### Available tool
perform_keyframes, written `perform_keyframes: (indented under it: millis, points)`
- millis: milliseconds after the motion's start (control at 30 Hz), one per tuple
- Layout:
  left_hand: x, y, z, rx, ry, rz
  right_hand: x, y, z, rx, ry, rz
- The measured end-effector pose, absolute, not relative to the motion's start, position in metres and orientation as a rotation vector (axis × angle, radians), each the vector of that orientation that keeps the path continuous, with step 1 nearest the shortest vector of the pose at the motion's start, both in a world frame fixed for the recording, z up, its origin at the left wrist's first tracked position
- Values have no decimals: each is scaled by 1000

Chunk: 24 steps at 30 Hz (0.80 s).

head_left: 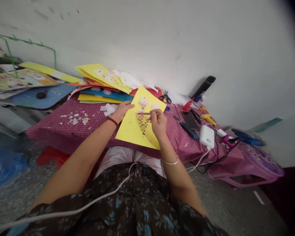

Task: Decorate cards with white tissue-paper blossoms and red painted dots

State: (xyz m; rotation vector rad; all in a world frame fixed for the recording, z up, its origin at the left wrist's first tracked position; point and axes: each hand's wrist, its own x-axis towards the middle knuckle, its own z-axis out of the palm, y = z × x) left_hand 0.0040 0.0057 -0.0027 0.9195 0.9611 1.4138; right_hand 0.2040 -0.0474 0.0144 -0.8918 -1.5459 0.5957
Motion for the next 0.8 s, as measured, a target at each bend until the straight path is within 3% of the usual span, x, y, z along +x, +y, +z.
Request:
perform_keyframes:
  millis: [800]
  points:
    - [8,1,1,935,922,1412,229,-47,12,-826,-1586,719]
